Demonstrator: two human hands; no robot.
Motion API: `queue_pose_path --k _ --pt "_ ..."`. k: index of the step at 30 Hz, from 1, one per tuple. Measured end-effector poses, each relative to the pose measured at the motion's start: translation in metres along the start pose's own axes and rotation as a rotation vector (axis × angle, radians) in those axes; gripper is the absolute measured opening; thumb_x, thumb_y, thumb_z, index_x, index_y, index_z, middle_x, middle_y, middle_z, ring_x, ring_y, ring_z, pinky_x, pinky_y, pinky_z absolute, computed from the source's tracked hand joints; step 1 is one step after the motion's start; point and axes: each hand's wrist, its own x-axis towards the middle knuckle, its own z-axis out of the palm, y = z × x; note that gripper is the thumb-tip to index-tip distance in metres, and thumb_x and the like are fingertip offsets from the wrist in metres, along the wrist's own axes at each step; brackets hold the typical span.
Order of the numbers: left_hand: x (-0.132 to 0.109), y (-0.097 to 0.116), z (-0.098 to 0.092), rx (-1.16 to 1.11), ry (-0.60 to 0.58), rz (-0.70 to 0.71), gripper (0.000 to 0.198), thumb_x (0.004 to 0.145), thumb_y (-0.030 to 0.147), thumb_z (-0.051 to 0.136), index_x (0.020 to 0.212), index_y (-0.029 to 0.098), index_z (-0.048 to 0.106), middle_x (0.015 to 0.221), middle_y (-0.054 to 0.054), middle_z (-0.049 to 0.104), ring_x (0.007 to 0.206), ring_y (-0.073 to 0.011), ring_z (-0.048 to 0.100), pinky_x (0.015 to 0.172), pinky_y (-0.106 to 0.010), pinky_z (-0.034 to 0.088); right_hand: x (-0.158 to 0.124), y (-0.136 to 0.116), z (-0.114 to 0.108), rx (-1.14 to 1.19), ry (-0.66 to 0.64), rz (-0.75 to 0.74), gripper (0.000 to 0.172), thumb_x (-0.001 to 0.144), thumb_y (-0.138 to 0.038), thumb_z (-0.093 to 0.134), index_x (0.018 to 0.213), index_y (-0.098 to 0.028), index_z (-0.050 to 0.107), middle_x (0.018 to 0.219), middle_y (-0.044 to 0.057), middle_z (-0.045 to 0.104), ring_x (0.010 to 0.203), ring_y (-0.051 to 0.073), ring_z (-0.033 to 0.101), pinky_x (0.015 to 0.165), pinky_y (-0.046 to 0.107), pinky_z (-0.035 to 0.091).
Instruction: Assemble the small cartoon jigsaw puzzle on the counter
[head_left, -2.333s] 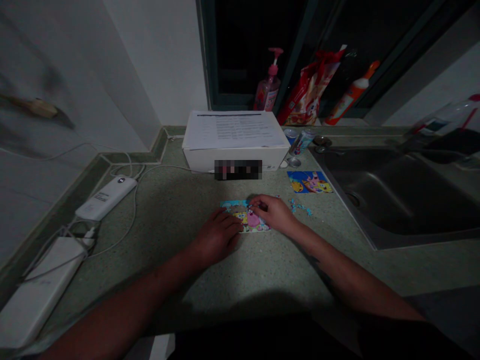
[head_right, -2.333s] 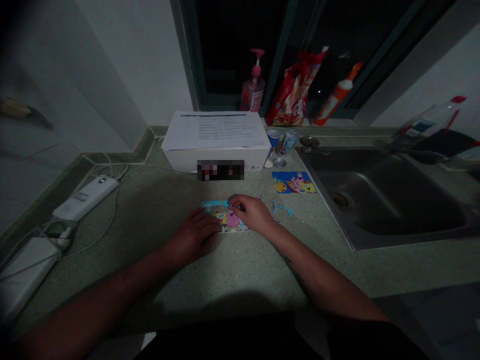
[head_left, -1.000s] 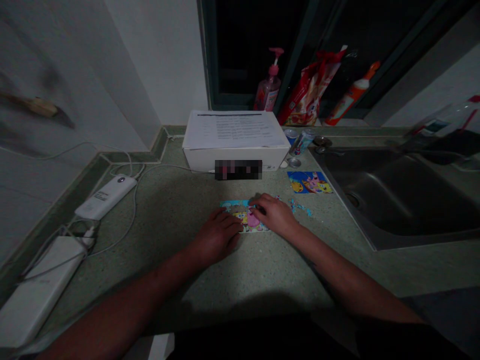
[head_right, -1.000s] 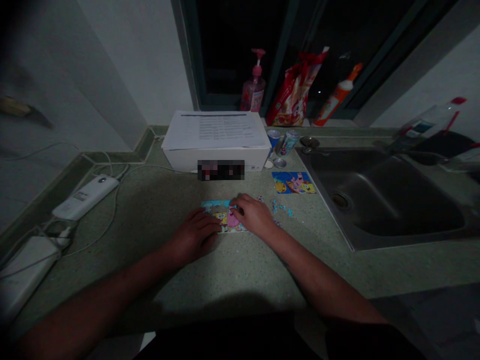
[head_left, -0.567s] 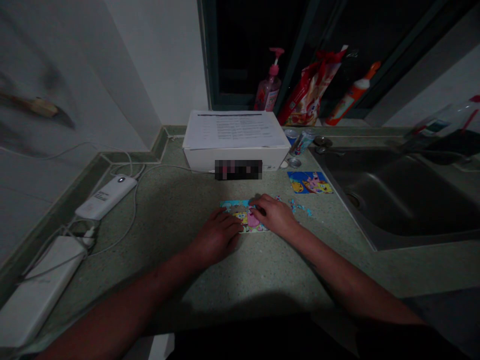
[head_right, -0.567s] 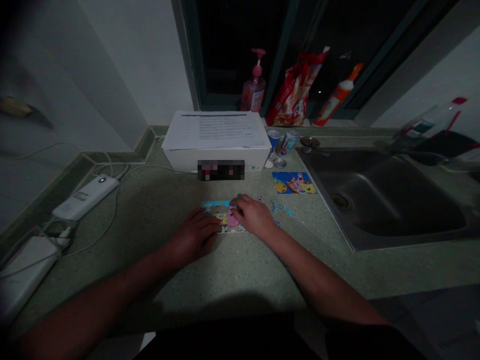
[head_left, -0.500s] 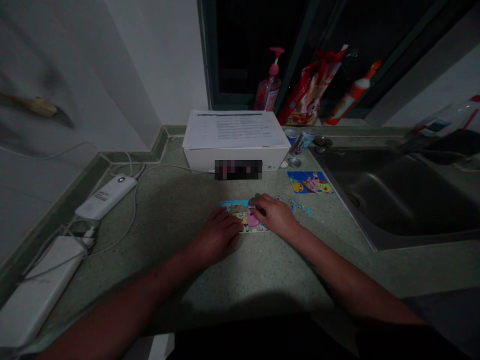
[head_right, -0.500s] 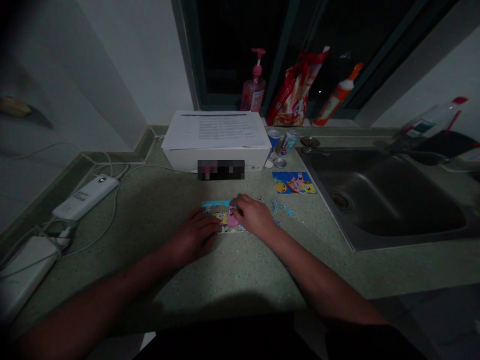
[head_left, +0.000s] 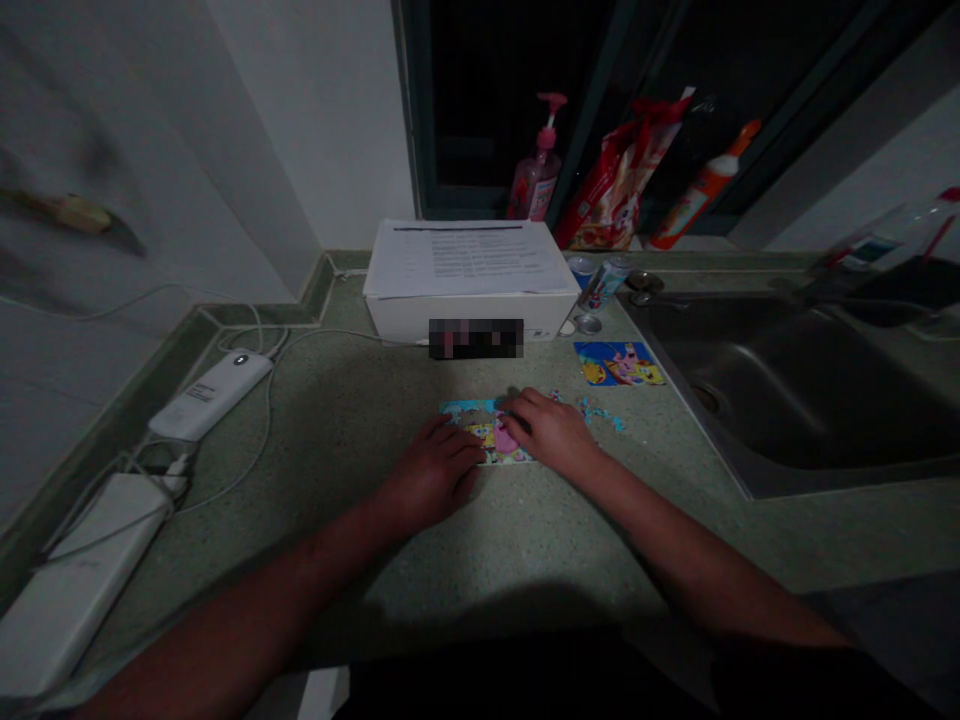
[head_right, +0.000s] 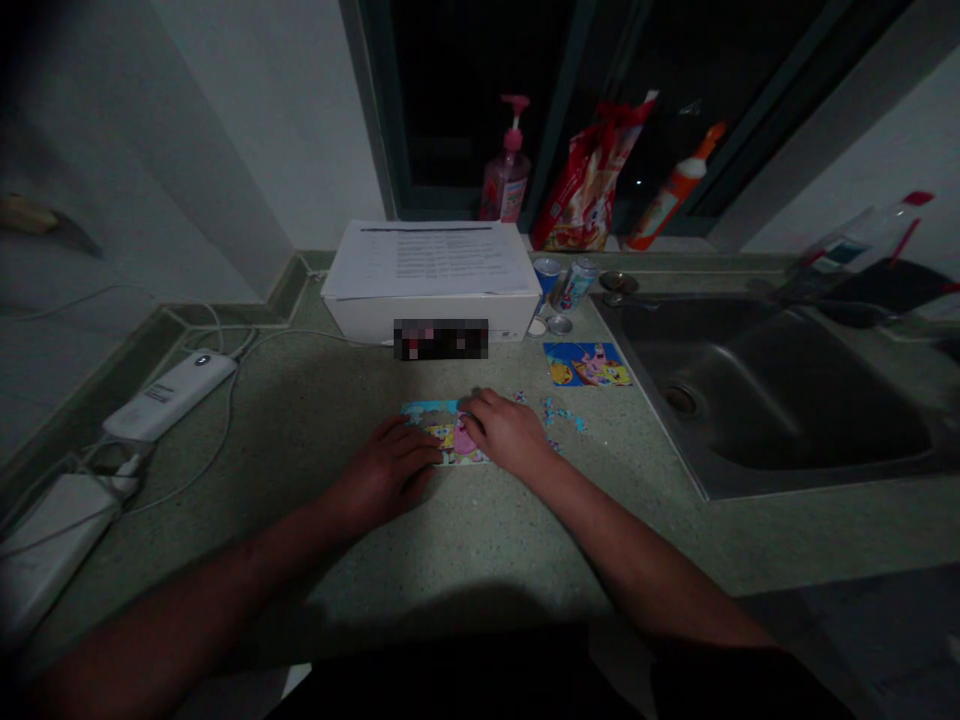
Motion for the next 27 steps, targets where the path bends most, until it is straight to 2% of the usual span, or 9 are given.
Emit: queue_pose_path --k 5,10,19,22,27 --pt "0.000 0.001 -0.001 0.002 0.004 0.008 0.018 0.100 0.017 0.059 0.112 0.023 0.071 0.116 -0.005 0.078 0.112 -0.0253 0.069 0.119 -0.055 0.042 -0.002 0.003 -0.001 0.041 0.010 0.004 0.021 0.105 -0.030 0.059 0.115 -0.026 0.078 0.106 0.007 0.074 0.090 0.022 0.071 0.072 0.031 0.050" --pt "0.000 0.000 -0.002 -0.005 0.045 -0.011 0.020 0.099 0.015 0.059 0.113 0.022 0.072 0.116 -0.006 0.078 0.111 -0.0257 0.070 0.118 -0.056 0.042 -0.006 0.015 -0.013 0.124 0.129 0.093 0.024 0.103 -0.029 0.059 0.119 -0.027 0.077 0.105 0.007 0.075 0.089 0.022 0.071 0.075 0.032 0.052" --pt "0.000 -0.002 0.001 0.015 0.058 -0.011 0.020 0.100 0.015 0.058 0.114 0.022 0.070 0.117 -0.006 0.078 0.111 -0.0257 0.071 0.118 -0.059 0.042 -0.022 0.077 -0.047 0.167 0.349 0.300 0.032 0.100 -0.041 0.057 0.107 -0.021 0.080 0.097 0.009 0.078 0.069 0.021 0.065 0.070 0.036 0.051" --pt "-0.001 -0.003 0.003 0.023 0.064 -0.001 0.020 0.099 0.015 0.059 0.114 0.022 0.071 0.118 -0.006 0.078 0.112 -0.0267 0.071 0.118 -0.059 0.042 -0.026 0.094 -0.056 0.167 0.418 0.353 0.036 0.098 -0.049 0.057 0.103 -0.021 0.080 0.092 0.010 0.078 0.069 0.022 0.066 0.068 0.036 0.051" --pt "-0.001 -0.006 0.004 0.033 0.065 0.016 0.020 0.098 0.017 0.061 0.114 0.023 0.072 0.118 -0.007 0.078 0.112 -0.0279 0.071 0.116 -0.060 0.044 -0.033 0.110 -0.065 0.167 0.454 0.412 0.038 0.097 -0.053 0.059 0.100 -0.021 0.080 0.100 0.011 0.081 0.075 0.024 0.071 0.071 0.036 0.054"
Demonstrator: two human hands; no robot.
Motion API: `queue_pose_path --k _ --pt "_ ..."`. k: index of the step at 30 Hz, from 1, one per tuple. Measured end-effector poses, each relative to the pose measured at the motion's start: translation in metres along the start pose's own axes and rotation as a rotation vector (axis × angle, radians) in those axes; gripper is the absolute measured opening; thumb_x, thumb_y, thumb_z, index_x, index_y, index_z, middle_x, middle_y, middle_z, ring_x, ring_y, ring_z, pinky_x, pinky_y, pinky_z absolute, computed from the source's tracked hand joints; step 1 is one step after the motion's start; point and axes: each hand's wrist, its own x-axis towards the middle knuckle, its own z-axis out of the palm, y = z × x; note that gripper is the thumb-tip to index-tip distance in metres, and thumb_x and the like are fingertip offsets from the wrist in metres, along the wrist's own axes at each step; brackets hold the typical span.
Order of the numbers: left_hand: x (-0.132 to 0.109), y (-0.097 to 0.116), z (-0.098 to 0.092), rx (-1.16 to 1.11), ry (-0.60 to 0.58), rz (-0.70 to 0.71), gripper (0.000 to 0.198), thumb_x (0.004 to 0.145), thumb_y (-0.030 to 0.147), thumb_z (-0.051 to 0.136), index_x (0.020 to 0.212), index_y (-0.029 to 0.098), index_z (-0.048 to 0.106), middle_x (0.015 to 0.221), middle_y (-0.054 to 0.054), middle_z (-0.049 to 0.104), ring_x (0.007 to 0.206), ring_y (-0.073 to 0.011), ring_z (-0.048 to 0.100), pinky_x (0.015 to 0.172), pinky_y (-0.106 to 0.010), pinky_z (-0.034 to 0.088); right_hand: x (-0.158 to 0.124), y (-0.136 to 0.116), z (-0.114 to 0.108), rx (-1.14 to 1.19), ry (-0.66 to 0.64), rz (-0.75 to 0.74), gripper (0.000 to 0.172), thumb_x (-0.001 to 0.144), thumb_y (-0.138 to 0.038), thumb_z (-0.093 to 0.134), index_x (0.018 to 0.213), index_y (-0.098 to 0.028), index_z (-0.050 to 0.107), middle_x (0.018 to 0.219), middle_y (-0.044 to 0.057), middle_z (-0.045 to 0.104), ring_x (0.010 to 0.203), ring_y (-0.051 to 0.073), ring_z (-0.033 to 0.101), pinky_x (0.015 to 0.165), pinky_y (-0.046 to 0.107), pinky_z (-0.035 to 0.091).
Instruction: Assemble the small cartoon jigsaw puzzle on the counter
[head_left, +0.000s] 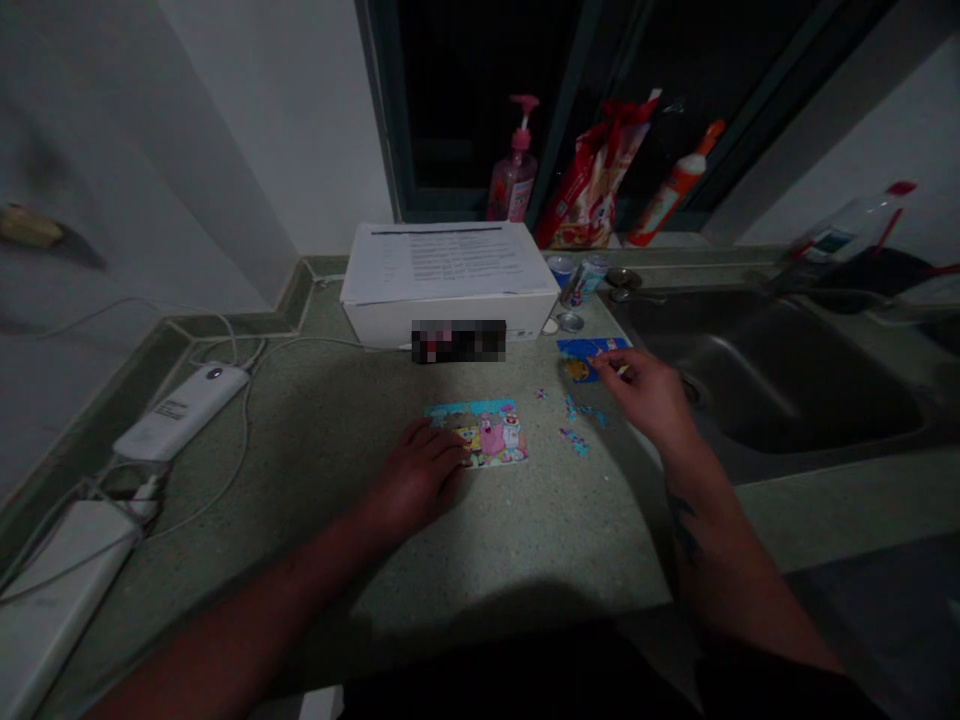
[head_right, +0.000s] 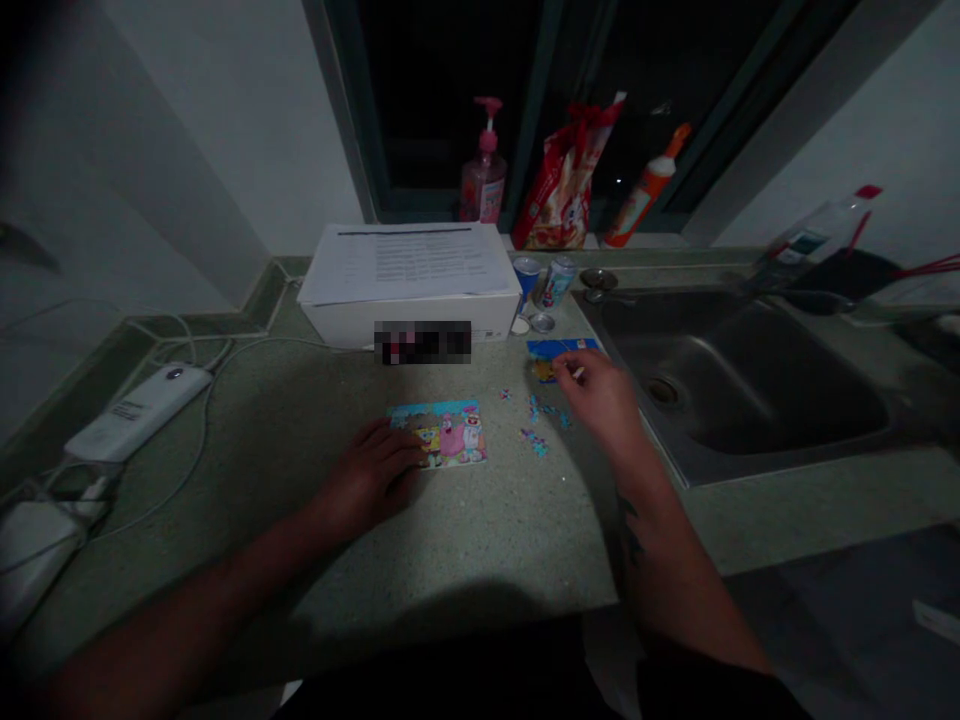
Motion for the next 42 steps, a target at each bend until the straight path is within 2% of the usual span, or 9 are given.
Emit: queue_pose_path --k 4,10,16,19,24,31,36,42 --pt "0.000 0.000 0.000 0.000 0.019 0.013 0.019 0.099 0.016 0.060 0.112 0.023 0.071 0.117 -0.007 0.078 0.109 -0.0277 0.072 0.114 -0.061 0.045 0.001 0.005 -0.004 -0.052 -0.060 0.076 0.033 0.095 -0.048 0.063 0.101 -0.021 0.080 0.105 0.011 0.082 0.077 0.024 0.073 0.072 0.035 0.055" --pt "-0.001 -0.001 0.001 0.013 0.035 0.020 0.020 0.097 0.014 0.060 0.111 0.023 0.071 0.117 -0.007 0.078 0.109 -0.0279 0.072 0.115 -0.060 0.044 0.002 0.004 -0.009 -0.122 -0.300 0.073 0.023 0.094 -0.034 0.062 0.098 -0.021 0.081 0.105 0.010 0.083 0.082 0.023 0.075 0.079 0.034 0.055" --pt "-0.001 -0.002 0.000 0.002 0.018 0.019 0.020 0.096 0.013 0.061 0.112 0.022 0.070 0.117 -0.007 0.078 0.108 -0.0284 0.072 0.114 -0.062 0.044 -0.005 0.002 -0.013 -0.042 -0.767 0.018 0.013 0.091 -0.025 0.068 0.089 -0.021 0.080 0.090 0.006 0.083 0.080 0.021 0.074 0.075 0.031 0.053" --pt "-0.001 -0.002 0.000 -0.003 0.018 0.027 0.020 0.097 0.014 0.061 0.112 0.022 0.070 0.117 -0.007 0.078 0.108 -0.0286 0.072 0.112 -0.061 0.046 -0.012 0.000 -0.012 -0.038 -0.874 0.032 0.007 0.087 -0.027 0.076 0.086 -0.022 0.080 0.083 0.004 0.081 0.074 0.020 0.073 0.070 0.030 0.051" --pt "-0.001 -0.002 0.001 0.015 0.034 0.023 0.020 0.097 0.015 0.062 0.113 0.022 0.070 0.117 -0.007 0.078 0.108 -0.0292 0.072 0.113 -0.062 0.046 -0.014 -0.008 -0.008 -0.130 -0.862 0.061 0.010 0.086 -0.032 0.080 0.088 -0.023 0.078 0.085 0.004 0.079 0.074 0.020 0.070 0.066 0.031 0.048" --pt "-0.001 -0.002 0.002 0.014 0.028 0.030 0.019 0.096 0.014 0.062 0.112 0.022 0.070 0.117 -0.007 0.078 0.109 -0.0293 0.072 0.111 -0.063 0.047 -0.017 -0.018 0.001 -0.144 -0.853 0.023 0.008 0.086 -0.027 0.080 0.092 -0.022 0.077 0.088 0.004 0.079 0.075 0.019 0.069 0.066 0.031 0.046" --pt "-0.001 -0.001 0.000 0.009 0.014 0.022 0.021 0.096 0.014 0.061 0.113 0.023 0.070 0.118 -0.007 0.078 0.111 -0.0288 0.072 0.114 -0.062 0.045 -0.017 -0.021 0.003 -0.141 -0.856 0.007 0.002 0.088 -0.025 0.078 0.088 -0.022 0.077 0.085 0.004 0.078 0.074 0.018 0.069 0.066 0.030 0.045" --pt "-0.001 0.000 0.001 0.010 0.012 0.000 0.020 0.098 0.016 0.060 0.113 0.023 0.071 0.118 -0.008 0.078 0.110 -0.0283 0.072 0.114 -0.060 0.045 -0.018 -0.022 0.003 -0.148 -0.844 -0.016 0.003 0.087 -0.024 0.075 0.085 -0.023 0.075 0.084 0.004 0.078 0.073 0.019 0.068 0.065 0.031 0.044"
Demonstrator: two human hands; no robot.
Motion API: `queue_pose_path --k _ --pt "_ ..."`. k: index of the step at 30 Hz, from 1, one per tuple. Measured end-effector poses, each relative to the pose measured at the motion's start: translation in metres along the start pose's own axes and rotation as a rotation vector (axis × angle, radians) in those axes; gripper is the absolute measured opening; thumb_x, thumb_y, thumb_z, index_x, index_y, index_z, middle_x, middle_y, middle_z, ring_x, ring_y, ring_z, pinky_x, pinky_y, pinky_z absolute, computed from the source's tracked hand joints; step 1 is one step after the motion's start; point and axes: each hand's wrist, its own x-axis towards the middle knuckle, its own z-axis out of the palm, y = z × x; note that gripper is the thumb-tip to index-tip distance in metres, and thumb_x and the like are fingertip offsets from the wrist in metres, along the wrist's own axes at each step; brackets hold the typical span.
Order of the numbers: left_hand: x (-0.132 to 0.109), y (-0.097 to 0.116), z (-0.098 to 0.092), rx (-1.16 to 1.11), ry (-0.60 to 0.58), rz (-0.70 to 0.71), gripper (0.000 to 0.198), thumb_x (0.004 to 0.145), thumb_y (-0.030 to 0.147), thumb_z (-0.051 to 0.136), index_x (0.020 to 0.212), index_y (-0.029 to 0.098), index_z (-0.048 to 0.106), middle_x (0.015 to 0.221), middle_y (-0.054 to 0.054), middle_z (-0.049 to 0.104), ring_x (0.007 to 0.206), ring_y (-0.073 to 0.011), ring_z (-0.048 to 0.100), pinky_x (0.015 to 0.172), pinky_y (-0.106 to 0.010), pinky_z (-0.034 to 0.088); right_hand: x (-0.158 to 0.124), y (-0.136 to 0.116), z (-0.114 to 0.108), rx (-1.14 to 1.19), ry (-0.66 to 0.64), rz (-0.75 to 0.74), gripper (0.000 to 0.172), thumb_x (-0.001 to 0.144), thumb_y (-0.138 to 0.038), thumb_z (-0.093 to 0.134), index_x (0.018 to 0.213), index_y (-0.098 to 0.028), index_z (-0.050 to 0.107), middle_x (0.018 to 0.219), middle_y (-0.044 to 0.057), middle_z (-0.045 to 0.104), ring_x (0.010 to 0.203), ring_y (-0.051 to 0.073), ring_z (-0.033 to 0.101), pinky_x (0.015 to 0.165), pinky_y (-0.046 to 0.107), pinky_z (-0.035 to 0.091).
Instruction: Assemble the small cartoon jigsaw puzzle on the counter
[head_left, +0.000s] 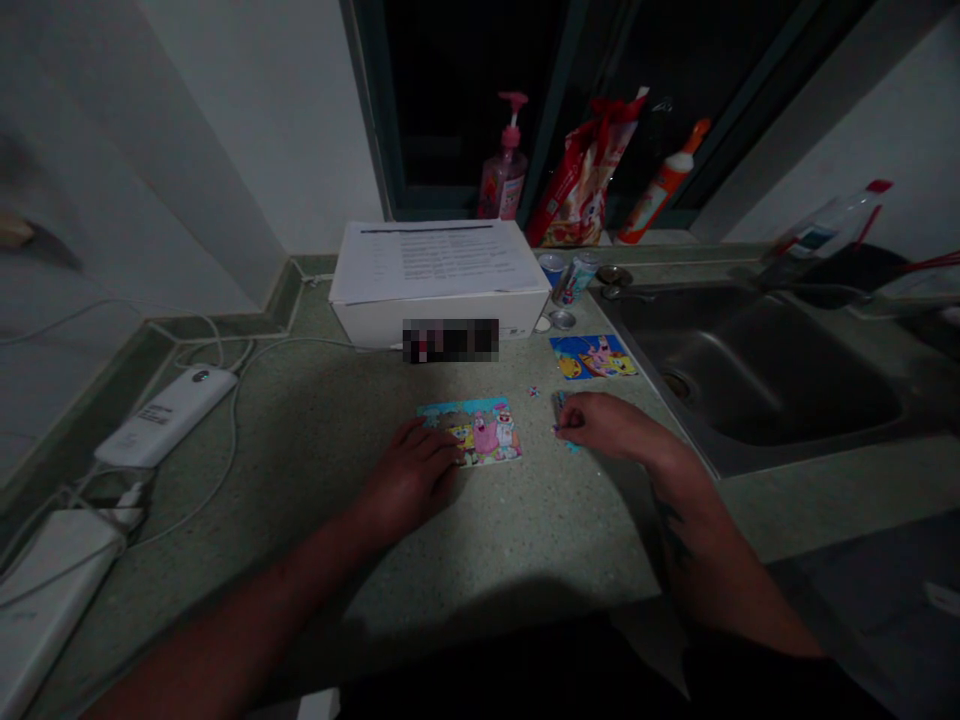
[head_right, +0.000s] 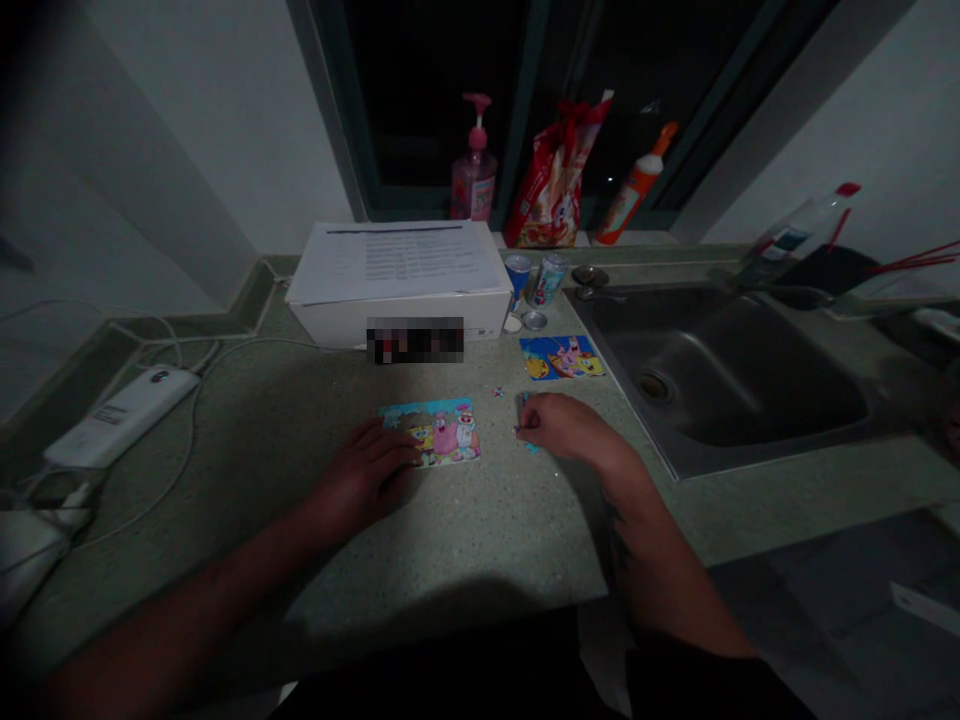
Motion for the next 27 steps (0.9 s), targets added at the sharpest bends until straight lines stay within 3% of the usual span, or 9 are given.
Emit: queue_pose_path --k 20,27 --pt "0.001 0.000 -0.002 -0.010 -0.006 0.005 0.019 0.099 0.017 0.060 0.112 0.023 0.072 0.119 -0.007 0.078 0.112 -0.0284 0.072 0.114 -0.061 0.045 0.001 0.004 -0.003 0.041 0.027 -0.086 0.022 0.087 -0.016 0.063 0.099 -0.023 0.079 0.097 0.005 0.081 0.085 0.021 0.073 0.078 0.033 0.052" --pt "0.001 0.000 -0.001 -0.004 -0.004 0.010 0.019 0.099 0.016 0.059 0.112 0.023 0.071 0.118 -0.007 0.078 0.110 -0.0283 0.072 0.114 -0.062 0.046 0.000 0.009 -0.006 0.058 0.041 -0.051 0.012 0.086 -0.019 0.068 0.092 -0.022 0.078 0.089 0.005 0.080 0.077 0.020 0.071 0.072 0.031 0.049"
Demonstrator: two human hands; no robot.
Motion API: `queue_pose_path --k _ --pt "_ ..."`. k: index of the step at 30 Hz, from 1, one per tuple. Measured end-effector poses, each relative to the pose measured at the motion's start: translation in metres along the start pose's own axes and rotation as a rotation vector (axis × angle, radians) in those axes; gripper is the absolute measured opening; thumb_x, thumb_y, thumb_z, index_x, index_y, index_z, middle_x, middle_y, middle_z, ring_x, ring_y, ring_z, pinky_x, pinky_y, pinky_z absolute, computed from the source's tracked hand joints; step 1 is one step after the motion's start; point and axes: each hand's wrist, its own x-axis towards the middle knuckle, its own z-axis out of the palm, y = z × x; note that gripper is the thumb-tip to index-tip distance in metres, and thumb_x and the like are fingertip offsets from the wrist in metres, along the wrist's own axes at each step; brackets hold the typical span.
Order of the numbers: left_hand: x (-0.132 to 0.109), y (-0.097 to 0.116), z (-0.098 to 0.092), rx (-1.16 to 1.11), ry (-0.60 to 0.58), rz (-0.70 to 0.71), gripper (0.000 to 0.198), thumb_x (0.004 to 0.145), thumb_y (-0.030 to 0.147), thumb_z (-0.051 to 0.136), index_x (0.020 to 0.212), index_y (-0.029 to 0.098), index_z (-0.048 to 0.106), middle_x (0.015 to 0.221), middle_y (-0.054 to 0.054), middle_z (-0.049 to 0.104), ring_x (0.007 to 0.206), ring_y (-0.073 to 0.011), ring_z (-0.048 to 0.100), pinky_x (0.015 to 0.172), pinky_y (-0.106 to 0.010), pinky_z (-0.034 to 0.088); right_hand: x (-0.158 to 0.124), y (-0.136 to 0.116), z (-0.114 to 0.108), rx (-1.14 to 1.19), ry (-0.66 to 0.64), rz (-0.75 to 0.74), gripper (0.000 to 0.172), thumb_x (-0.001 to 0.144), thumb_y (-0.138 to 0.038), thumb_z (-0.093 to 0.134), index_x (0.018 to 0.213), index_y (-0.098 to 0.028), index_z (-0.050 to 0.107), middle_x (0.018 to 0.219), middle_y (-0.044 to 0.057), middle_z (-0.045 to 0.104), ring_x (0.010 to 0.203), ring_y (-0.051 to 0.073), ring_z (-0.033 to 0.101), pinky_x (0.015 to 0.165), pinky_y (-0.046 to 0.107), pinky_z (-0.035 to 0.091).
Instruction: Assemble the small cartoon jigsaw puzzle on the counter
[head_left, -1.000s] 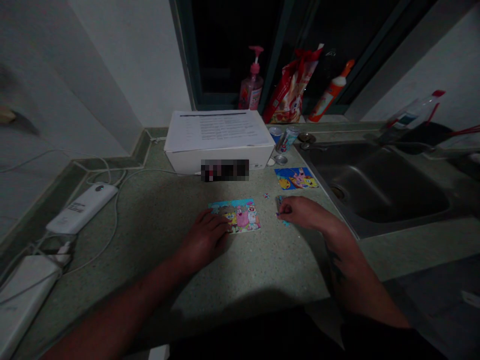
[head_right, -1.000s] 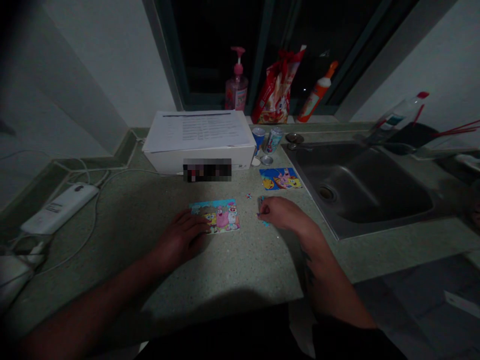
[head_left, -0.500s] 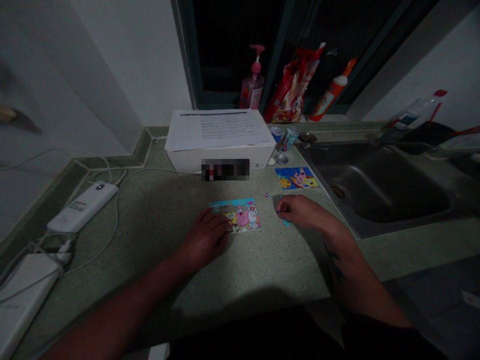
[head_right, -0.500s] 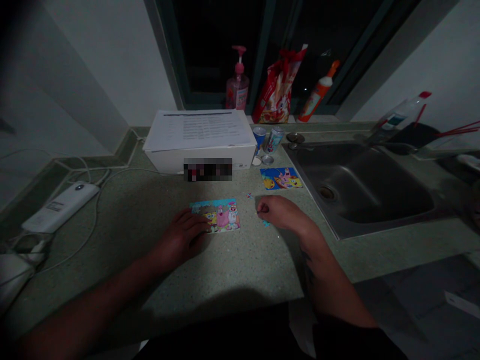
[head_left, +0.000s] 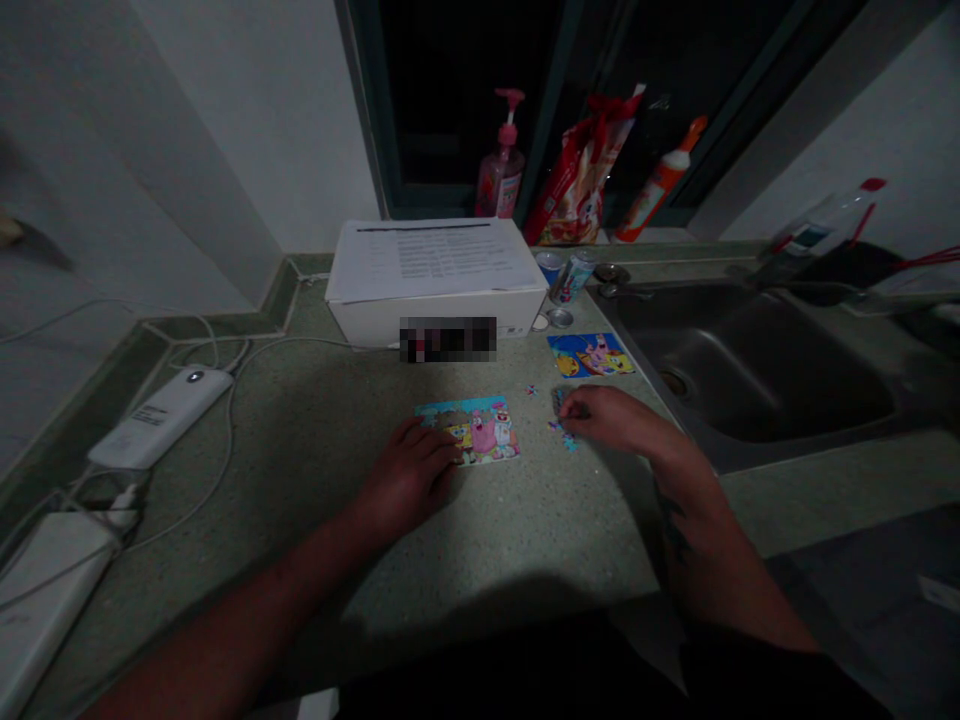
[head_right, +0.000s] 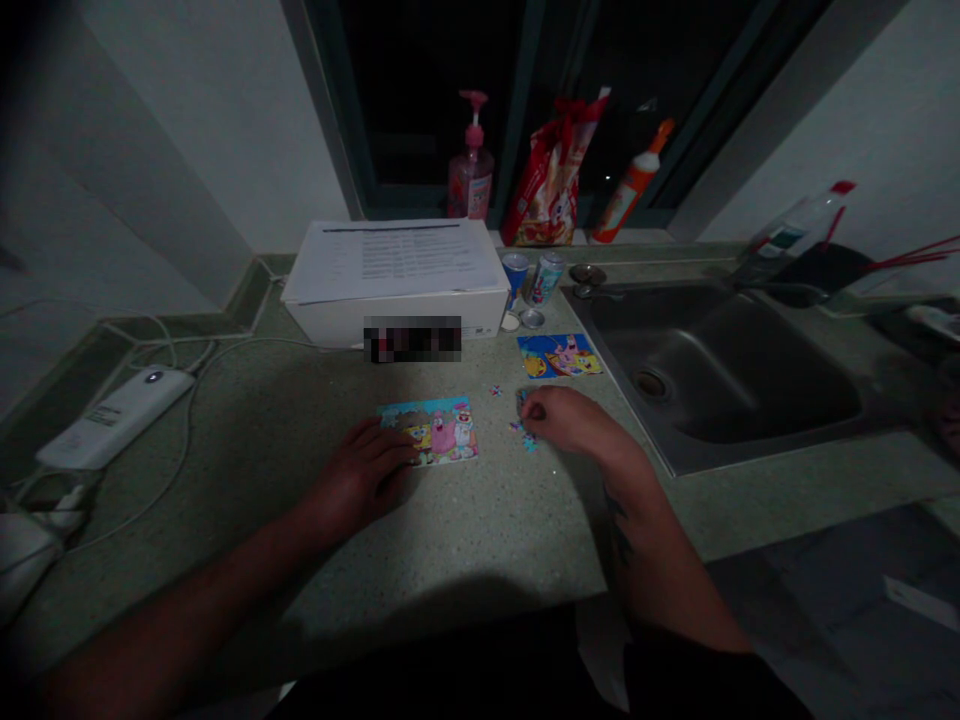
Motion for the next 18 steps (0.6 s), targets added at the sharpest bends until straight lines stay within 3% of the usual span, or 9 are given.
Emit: queue_pose_path --k 18 --pt "0.000 0.001 -0.001 -0.014 0.014 -0.008 0.020 0.097 0.015 0.061 0.111 0.022 0.072 0.117 -0.007 0.078 0.110 -0.0284 0.072 0.114 -0.061 0.045 0.003 -0.003 0.011 0.045 -0.009 -0.034 0.004 0.088 -0.021 0.072 0.085 -0.023 0.073 0.081 0.002 0.076 0.072 0.017 0.067 0.068 0.031 0.046"
